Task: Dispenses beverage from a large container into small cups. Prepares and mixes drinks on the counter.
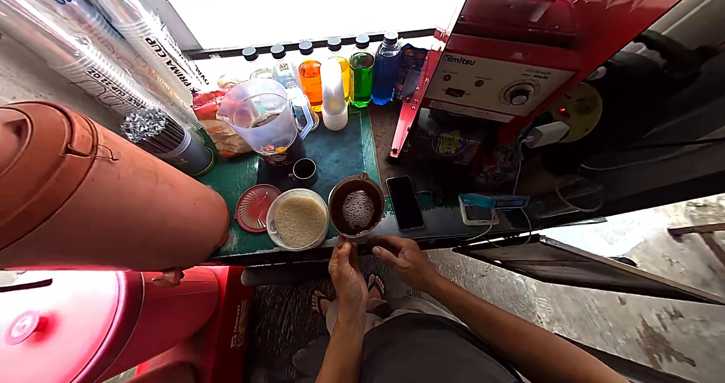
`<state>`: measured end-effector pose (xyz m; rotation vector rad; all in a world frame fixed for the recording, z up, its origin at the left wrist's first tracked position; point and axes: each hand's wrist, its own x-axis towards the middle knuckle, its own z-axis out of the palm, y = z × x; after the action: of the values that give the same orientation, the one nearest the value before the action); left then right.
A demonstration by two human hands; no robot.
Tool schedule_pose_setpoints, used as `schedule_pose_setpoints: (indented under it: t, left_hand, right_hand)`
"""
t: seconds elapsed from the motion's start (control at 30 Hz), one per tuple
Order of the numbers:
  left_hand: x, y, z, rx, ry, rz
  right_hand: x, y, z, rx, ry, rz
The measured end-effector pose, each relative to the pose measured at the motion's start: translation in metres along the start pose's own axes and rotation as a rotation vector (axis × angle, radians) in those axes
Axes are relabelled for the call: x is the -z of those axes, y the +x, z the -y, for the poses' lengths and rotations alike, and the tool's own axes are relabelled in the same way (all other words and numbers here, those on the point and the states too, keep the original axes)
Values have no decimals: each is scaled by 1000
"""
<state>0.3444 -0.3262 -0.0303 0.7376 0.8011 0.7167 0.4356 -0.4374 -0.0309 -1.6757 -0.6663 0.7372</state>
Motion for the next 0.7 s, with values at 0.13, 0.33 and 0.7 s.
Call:
schedule_pose_setpoints:
  t: [0.13, 0.33, 0.7]
  left_hand:
    - [-1, 3, 5, 2, -10, -19]
    - [-3, 2, 9, 4, -20, -24]
    - [-4, -5, 21, -28, -11, 15]
  right_hand:
    - [-8, 12, -3, -5, 86, 20]
    - [-14, 16, -9, 13, 130, -1]
    - [-30, 17, -3, -23, 146, 19]
